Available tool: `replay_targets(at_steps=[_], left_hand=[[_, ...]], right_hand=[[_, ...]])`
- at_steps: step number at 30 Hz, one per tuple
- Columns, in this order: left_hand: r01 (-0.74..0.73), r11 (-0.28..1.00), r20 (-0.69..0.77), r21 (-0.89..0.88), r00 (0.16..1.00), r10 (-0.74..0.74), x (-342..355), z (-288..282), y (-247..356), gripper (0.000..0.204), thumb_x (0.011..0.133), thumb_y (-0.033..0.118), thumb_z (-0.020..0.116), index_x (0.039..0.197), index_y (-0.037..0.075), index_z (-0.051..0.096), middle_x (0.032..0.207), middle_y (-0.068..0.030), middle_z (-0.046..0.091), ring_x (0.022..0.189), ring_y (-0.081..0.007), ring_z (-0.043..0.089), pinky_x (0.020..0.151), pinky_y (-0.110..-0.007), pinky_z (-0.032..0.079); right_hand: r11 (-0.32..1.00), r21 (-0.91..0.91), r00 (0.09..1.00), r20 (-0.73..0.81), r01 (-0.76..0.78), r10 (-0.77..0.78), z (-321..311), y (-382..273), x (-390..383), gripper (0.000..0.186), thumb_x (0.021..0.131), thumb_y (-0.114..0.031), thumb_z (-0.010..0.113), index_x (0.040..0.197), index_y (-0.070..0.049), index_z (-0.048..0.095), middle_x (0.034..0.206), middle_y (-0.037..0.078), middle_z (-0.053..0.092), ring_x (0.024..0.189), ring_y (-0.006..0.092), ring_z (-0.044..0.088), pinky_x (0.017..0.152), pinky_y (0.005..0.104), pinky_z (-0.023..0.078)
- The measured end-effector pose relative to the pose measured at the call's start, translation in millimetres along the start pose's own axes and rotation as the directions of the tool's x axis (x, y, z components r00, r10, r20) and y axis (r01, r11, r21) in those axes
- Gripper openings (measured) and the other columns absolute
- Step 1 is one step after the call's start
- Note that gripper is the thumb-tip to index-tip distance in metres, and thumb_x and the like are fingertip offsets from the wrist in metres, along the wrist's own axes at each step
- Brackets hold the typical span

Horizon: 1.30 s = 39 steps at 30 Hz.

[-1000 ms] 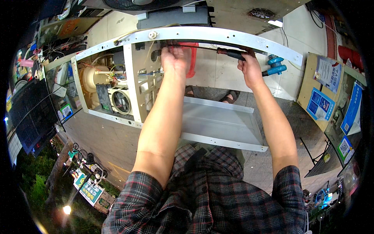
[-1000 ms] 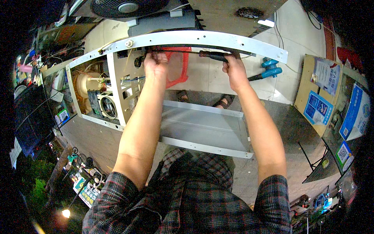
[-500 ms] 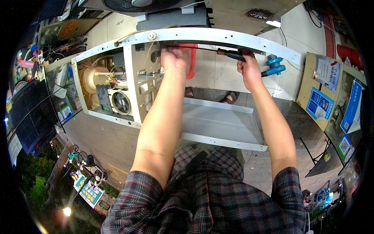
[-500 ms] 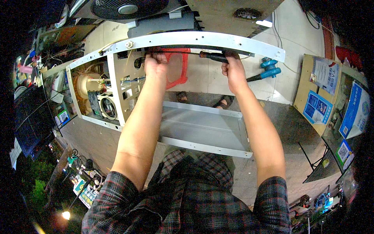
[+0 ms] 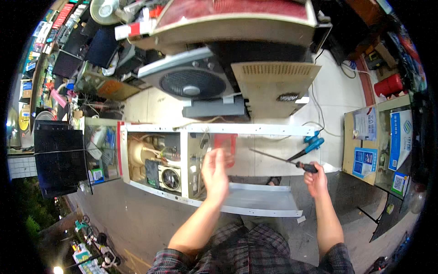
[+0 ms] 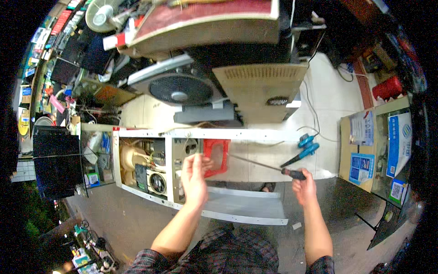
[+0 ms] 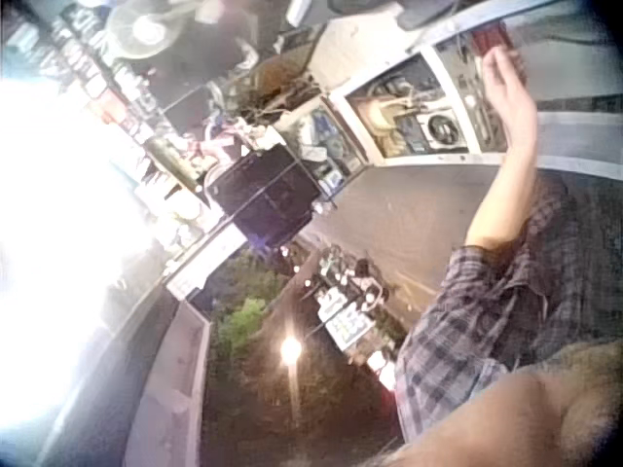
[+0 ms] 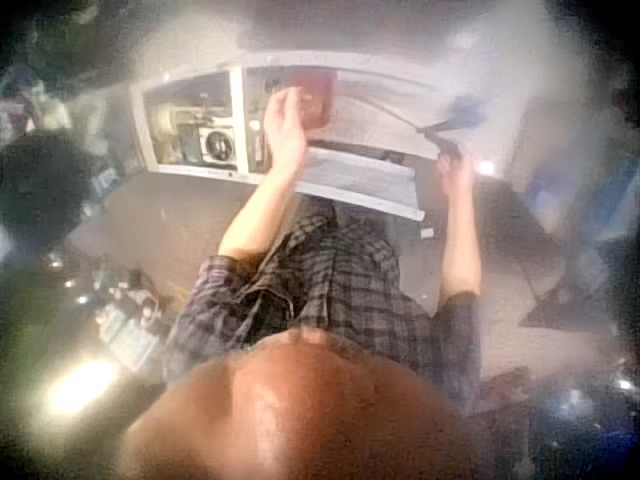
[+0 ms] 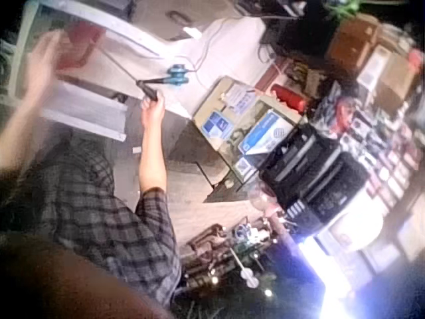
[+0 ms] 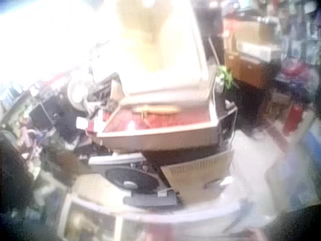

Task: The person uses a screwdriver to loosen and remove screws from the frame of a disassembled appliance. They manipulate internal components and wires, then remove a large white plastic housing part from the unit.

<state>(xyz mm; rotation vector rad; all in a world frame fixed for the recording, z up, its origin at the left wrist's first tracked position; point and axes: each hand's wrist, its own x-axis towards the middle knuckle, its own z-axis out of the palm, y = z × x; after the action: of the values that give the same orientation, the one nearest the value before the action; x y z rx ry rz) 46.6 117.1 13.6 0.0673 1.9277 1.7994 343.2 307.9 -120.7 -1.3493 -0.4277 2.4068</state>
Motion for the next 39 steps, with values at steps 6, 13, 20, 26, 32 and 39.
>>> replay_targets(at_steps=[6,13,20,26,32,39], left_hand=[[-0.842,0.205,0.544,0.499,0.489,0.682,64,15,191,0.016,0.099,0.017,0.063,0.098,0.001,0.062,0.080,-0.0128,0.068,0.070,-0.0192,0.065,0.065,-0.034,0.051],[-0.716,-0.239,0.696,0.655,0.449,0.560,112,84,317,0.031,0.099,0.030,0.059,0.098,-0.001,0.062,0.090,-0.0223,0.069,0.088,-0.0394,0.067,0.078,-0.046,0.050],[-0.651,-0.328,0.718,0.684,0.525,0.456,154,111,325,0.041,0.097,0.041,0.057,0.104,0.002,0.066,0.099,-0.0226,0.071,0.098,-0.0400,0.067,0.085,-0.048,0.051],[-0.728,-0.034,0.528,0.685,0.464,0.711,134,72,304,0.032,0.099,0.030,0.059,0.109,0.001,0.066,0.095,-0.0230,0.070,0.092,-0.0362,0.069,0.081,-0.043,0.053],[-0.809,0.388,0.246,0.441,0.525,0.815,29,-38,192,0.021,0.103,0.017,0.056,0.117,0.003,0.062,0.089,-0.0016,0.061,0.071,-0.0077,0.053,0.065,-0.022,0.045],[-0.431,0.814,-0.006,0.391,0.883,0.470,-133,-182,17,0.024,0.101,0.010,0.057,0.124,0.006,0.058,0.106,-0.0037,0.055,0.084,-0.0099,0.055,0.074,-0.025,0.050]], right_hand=[[0.991,-0.024,0.992,0.006,0.128,-0.128,-46,-18,-82,0.020,0.100,-0.033,0.051,0.104,-0.014,0.055,0.070,0.001,0.046,0.055,0.0089,0.039,0.049,0.0239,0.029],[0.995,0.064,0.991,-0.114,0.071,-0.064,-80,28,-115,0.022,0.099,-0.036,0.054,0.105,-0.015,0.055,0.068,0.001,0.046,0.053,0.0092,0.039,0.046,0.0238,0.028],[0.996,0.086,0.989,-0.148,0.014,-0.001,-103,62,-135,0.019,0.099,-0.035,0.053,0.103,-0.016,0.056,0.067,0.000,0.046,0.051,0.0088,0.037,0.046,0.0242,0.029],[0.995,0.097,0.994,-0.105,0.035,-0.025,-103,54,-148,0.019,0.098,-0.035,0.054,0.100,-0.016,0.057,0.067,0.000,0.045,0.051,0.0086,0.036,0.046,0.0236,0.030],[0.998,0.025,0.997,0.043,0.066,-0.067,-72,12,-171,0.026,0.098,-0.038,0.053,0.102,-0.013,0.056,0.069,0.001,0.048,0.051,0.0105,0.039,0.045,0.0254,0.029],[0.912,-0.330,0.911,0.400,0.245,-0.100,82,22,-202,0.038,0.106,-0.045,0.044,0.114,-0.009,0.052,0.076,0.007,0.060,0.054,0.0160,0.055,0.044,0.0262,0.041]])
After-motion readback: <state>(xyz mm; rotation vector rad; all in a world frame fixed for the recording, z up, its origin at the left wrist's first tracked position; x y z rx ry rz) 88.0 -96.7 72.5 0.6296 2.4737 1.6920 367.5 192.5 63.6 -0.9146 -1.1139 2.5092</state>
